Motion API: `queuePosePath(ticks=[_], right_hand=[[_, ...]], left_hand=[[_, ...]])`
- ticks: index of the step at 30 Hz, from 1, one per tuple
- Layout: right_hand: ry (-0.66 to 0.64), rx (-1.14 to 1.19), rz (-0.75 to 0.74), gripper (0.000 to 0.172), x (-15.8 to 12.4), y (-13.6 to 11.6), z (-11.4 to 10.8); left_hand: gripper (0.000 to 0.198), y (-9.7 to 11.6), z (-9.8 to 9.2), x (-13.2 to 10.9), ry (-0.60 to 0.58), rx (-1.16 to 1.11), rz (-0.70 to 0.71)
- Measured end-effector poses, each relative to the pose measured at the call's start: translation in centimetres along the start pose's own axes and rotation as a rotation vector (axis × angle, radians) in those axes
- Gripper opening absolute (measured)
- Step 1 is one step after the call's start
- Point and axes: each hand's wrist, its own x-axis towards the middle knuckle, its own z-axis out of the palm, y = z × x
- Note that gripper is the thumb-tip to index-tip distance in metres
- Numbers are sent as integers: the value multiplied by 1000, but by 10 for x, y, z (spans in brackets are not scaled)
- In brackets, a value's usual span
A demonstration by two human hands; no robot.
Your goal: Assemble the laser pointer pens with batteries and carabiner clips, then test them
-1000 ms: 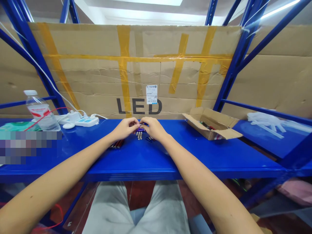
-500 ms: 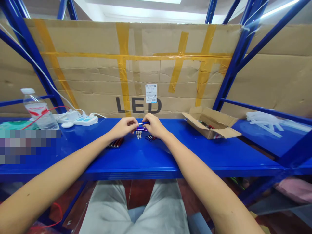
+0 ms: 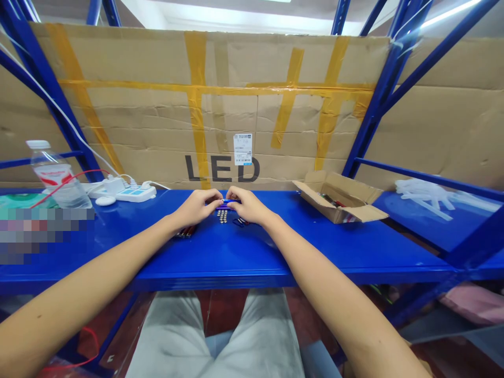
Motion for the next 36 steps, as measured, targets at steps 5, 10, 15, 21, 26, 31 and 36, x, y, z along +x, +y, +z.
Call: queuePosePath(ticks=[5,10,15,21,26,31,36], right_hand=[[3,-53,-28,9,0,-2,1],[-17,-109,-17,14,1,-5,0],[-84,-60,31,17,0,-5,-1],[-172,38,159,22,-3,-6,-5],[-86,111,133,15,-4,-8,-6],[11,106,107,19,-5,-5,-3],[37,90,60,19,-4,-4,-4]], left_hand=[[13,1,-7,1,-48,5,13],[13,0,-9,1,-77,78,86],[19,-5,-4,0,-112,240,195],[18,-3,0,-2,-206,413,220],[18,1,0,-1,-118,244,188],[15,7,-4,1,-100,146,144],[13,8,-5,1,-84,84,103]])
